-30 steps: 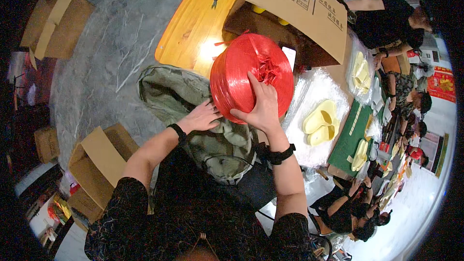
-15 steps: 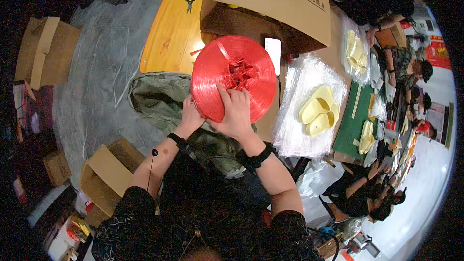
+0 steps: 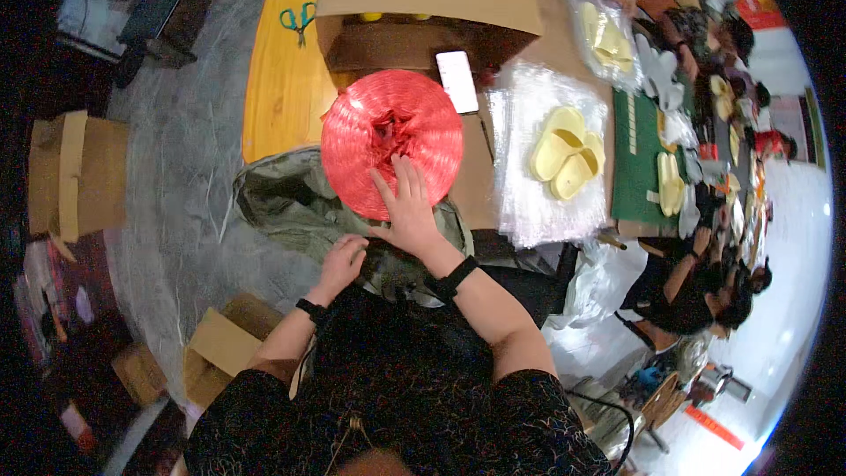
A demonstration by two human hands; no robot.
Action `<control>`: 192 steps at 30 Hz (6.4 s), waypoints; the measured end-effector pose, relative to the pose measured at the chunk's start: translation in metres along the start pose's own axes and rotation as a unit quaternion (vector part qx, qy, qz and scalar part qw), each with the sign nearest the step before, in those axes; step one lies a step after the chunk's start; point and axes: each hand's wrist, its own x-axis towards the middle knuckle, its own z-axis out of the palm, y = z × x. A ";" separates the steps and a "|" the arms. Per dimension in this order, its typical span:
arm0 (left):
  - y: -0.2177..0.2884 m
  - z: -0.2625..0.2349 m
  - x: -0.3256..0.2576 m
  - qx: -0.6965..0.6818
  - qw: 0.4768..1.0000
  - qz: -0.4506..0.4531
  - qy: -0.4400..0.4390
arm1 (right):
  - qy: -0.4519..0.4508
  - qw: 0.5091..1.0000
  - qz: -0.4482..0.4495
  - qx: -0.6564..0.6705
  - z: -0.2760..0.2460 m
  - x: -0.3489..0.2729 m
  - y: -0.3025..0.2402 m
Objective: Packaging pairs of slippers into plastic bags and preparing them for shipment in a manufacturing setting.
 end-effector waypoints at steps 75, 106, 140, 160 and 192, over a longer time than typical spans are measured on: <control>0.184 0.078 -0.001 0.361 0.832 -0.015 -0.421 | 0.370 0.471 0.767 -0.229 -0.134 -0.666 0.126; 0.152 0.121 -0.073 0.474 0.749 0.114 -0.449 | 0.576 0.117 0.799 0.131 0.024 -0.817 -0.077; 0.219 0.129 -0.151 0.387 0.810 0.156 -0.412 | 0.563 0.574 0.586 0.103 -0.066 -0.826 0.043; 0.206 0.069 -0.005 0.313 0.898 0.116 -0.287 | 0.153 0.911 0.329 0.198 -0.125 -0.286 0.189; 0.245 0.324 0.161 0.354 0.925 0.055 -0.124 | 0.109 0.873 0.473 0.048 -0.115 -0.125 0.452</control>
